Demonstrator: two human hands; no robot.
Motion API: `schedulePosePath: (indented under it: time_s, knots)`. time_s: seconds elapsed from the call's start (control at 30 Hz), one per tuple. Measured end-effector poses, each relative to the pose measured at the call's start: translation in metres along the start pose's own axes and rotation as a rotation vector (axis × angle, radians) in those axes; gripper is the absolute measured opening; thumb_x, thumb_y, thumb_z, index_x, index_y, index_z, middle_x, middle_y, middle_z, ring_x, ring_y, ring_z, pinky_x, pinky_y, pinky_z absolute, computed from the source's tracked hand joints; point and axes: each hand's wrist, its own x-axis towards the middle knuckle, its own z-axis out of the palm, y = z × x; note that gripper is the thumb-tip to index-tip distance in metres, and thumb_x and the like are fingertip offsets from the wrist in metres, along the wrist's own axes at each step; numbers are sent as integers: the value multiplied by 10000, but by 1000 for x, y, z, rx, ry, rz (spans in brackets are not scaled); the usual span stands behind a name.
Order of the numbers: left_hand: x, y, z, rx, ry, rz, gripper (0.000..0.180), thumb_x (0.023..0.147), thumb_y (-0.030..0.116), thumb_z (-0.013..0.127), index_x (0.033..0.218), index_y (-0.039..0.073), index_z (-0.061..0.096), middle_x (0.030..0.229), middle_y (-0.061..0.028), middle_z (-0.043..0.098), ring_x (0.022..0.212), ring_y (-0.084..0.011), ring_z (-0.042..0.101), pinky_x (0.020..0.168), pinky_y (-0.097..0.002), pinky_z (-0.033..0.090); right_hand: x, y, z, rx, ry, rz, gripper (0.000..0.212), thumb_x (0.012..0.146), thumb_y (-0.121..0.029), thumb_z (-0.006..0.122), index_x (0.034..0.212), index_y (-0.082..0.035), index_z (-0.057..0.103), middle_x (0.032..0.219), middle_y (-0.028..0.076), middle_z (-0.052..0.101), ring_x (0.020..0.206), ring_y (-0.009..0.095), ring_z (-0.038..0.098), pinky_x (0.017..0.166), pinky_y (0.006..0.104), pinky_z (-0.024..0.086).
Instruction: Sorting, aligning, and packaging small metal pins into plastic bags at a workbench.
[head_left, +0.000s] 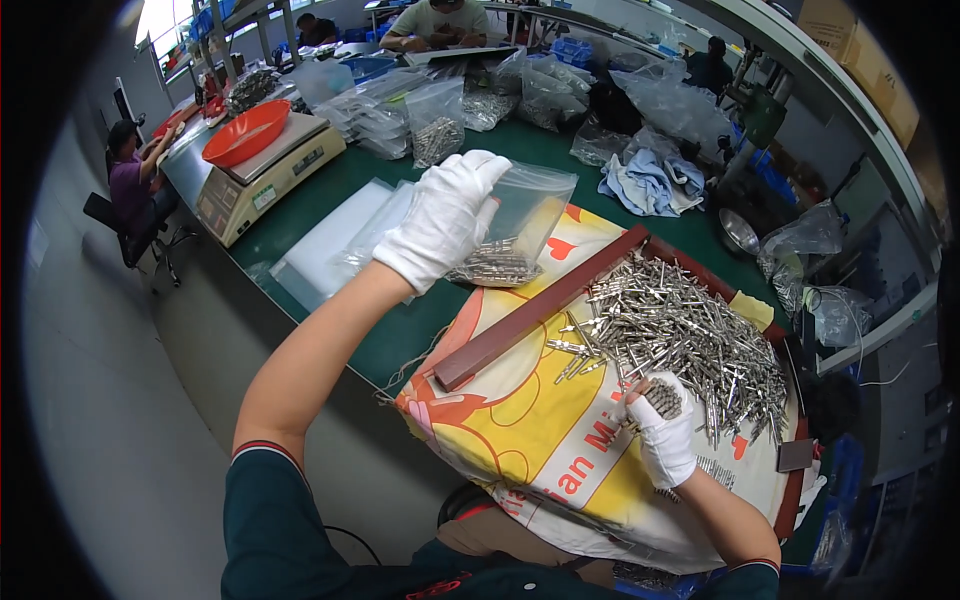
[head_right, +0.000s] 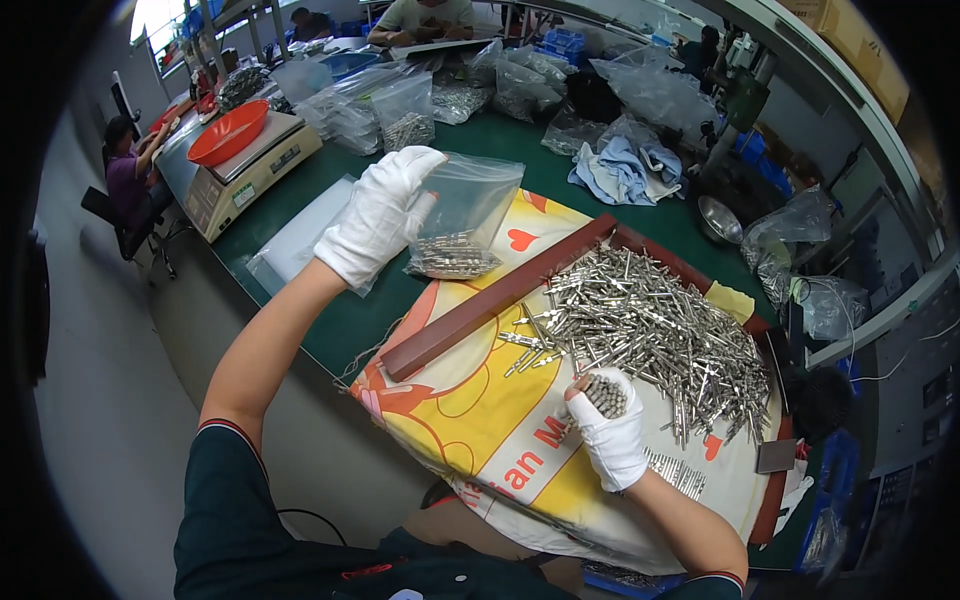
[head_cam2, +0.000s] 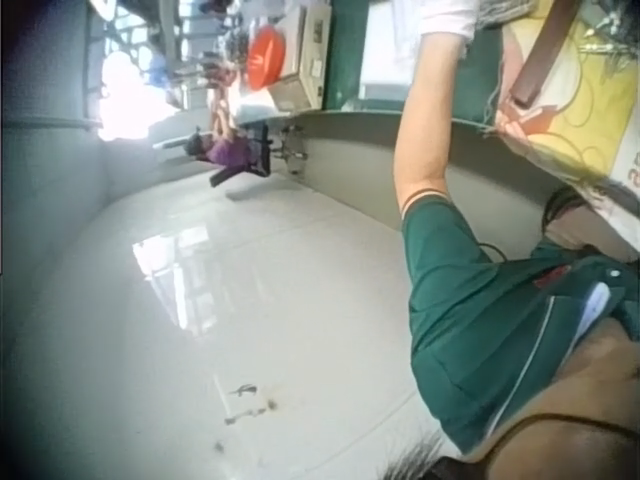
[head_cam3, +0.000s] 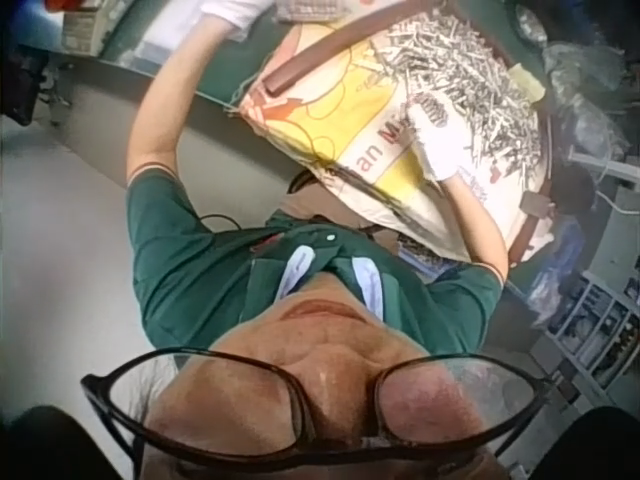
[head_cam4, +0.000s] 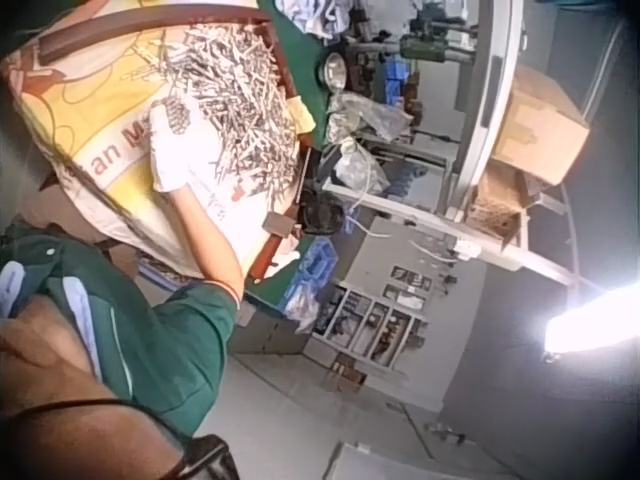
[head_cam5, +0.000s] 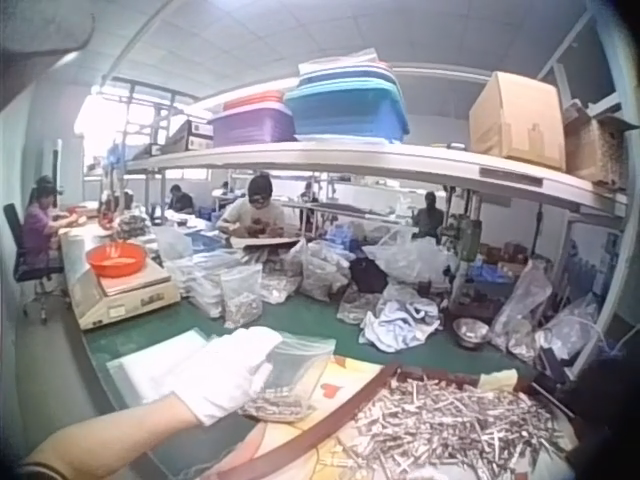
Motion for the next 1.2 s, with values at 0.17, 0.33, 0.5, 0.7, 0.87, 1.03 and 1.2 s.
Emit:
schedulePosePath:
  time_s: [0.17,0.33,0.5,0.7,0.87,1.03,1.2]
  knots:
    - [-2,5,-1,-13,-166,-106,314,770,44,650,1079,15,596,975,-182,607,866,-360,615,758,-406,508,-4,15,8,16,50,-39,145,832,-26,660,914,-65,547,741,7,602,633,85,586,569,226,477]
    - [-12,-2,9,-152,-170,-95,280,785,11,635,1064,17,604,918,-148,610,760,-264,618,698,-342,499,-13,13,5,-46,97,45,116,861,-39,614,922,-55,517,713,44,599,627,120,603,584,259,495]
    - [-9,2,-10,61,6,-68,371,803,94,659,1164,63,581,997,-138,615,867,-294,633,756,-364,506,4,-7,10,401,149,146,103,872,-102,591,784,-73,545,645,17,543,582,131,542,581,268,467]
    - [-56,113,5,-589,-464,-77,178,743,90,748,865,34,630,742,-103,577,665,-241,590,612,-315,461,14,4,-9,659,196,325,133,893,-100,555,764,-69,544,684,26,536,637,140,532,651,283,472]
    - [-99,162,32,-616,-739,-123,251,780,253,719,923,54,662,791,-124,595,712,-316,598,657,-393,481,-11,-12,13,302,129,75,65,863,-78,608,869,-59,545,691,19,577,606,115,567,594,260,465]
    - [-102,170,37,-575,-756,-105,208,781,220,685,815,25,621,769,-178,595,713,-358,614,664,-441,485,-30,-6,21,148,47,-14,139,846,-26,651,920,-47,536,739,35,620,643,98,614,578,232,487]
    - [-108,154,30,-690,-623,-174,169,781,99,696,924,24,649,794,-112,613,631,-255,603,619,-352,485,-38,10,20,140,-70,-106,187,814,28,666,927,-46,536,766,40,619,698,97,637,600,232,512]
